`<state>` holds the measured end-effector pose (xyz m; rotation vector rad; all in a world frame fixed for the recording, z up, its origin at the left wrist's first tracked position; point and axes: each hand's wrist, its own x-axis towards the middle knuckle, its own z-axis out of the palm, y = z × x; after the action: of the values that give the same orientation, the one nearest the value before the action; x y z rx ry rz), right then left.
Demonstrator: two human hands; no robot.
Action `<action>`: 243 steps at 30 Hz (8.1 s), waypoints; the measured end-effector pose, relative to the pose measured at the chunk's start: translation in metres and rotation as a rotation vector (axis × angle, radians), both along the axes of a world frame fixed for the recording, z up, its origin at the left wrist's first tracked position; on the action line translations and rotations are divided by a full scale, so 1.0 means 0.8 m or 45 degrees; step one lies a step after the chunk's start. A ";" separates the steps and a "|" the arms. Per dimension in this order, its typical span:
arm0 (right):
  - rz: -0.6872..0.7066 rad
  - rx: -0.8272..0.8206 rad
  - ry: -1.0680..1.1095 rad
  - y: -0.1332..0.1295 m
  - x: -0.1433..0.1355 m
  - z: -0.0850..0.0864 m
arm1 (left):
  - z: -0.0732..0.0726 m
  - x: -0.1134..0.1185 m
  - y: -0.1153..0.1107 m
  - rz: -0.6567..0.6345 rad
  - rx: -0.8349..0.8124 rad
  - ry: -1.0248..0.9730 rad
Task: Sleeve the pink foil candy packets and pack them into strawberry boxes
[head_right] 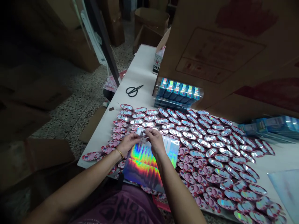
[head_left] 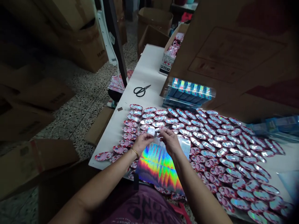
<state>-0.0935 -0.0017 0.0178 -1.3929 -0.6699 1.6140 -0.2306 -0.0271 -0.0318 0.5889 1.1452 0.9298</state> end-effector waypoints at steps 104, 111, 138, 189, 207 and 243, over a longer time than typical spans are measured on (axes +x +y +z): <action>0.732 1.105 -2.254 -0.081 0.287 -0.076 | 0.005 0.135 0.063 -0.800 0.468 1.414; 0.698 1.015 -2.190 -0.091 0.283 -0.094 | 0.020 0.159 0.055 -0.841 0.521 1.386; -0.305 -0.055 0.102 -0.131 0.054 0.019 | 0.044 0.025 -0.087 -0.211 -0.012 0.047; 0.305 0.686 -1.825 -0.057 0.097 -0.065 | 0.001 -0.064 -0.018 -0.692 0.920 1.817; 0.834 0.652 -2.229 -0.063 0.280 -0.090 | -0.041 0.160 -0.039 -1.359 1.051 1.638; 0.274 0.268 -0.778 -0.104 0.206 0.071 | 0.008 0.132 -0.038 -0.829 0.713 0.715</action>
<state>0.0717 -0.0847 0.0749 -1.7050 -1.3430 1.2144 -0.1249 -0.0578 -0.0251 1.6476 1.0544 0.5060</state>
